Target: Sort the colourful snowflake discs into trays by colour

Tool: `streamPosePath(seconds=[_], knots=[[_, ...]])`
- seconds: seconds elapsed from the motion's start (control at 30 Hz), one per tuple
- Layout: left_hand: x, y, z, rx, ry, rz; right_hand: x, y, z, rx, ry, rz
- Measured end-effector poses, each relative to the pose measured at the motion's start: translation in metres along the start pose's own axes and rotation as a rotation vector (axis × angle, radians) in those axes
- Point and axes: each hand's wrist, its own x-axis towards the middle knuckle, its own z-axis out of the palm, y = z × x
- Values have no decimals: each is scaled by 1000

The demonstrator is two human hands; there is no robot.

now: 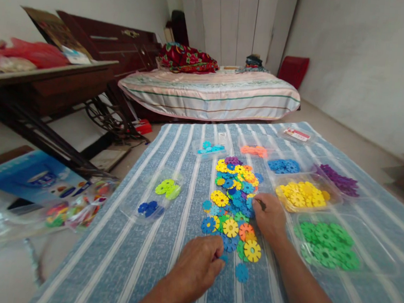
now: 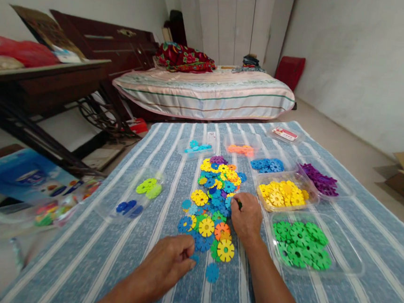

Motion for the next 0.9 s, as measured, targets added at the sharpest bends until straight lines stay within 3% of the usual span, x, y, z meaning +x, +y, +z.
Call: streamPosePath(seconds=[0.13,0.27,0.37,0.5,0.57,0.63,0.73,0.9], knots=[[9,-6,-9,-198,-14,-39,-1,-1,1,1,6,1],[34,-15,-31,-275,155,-26,-2,-1,1,17,0,8],[69,-17,-64,-183,357,-40,-2,-1,1,37,5,20],[127,-16,-124,-4,617,-97,-3,-4,1,51,-1,27],[150,-15,-149,58,693,-127,-3,-6,0,58,6,29],[162,-13,-161,126,722,-142,-3,-8,0,62,15,32],[155,-8,-153,206,668,-107,-4,-7,0,54,9,38],[101,8,-92,208,343,150,-4,-2,0,40,-14,26]])
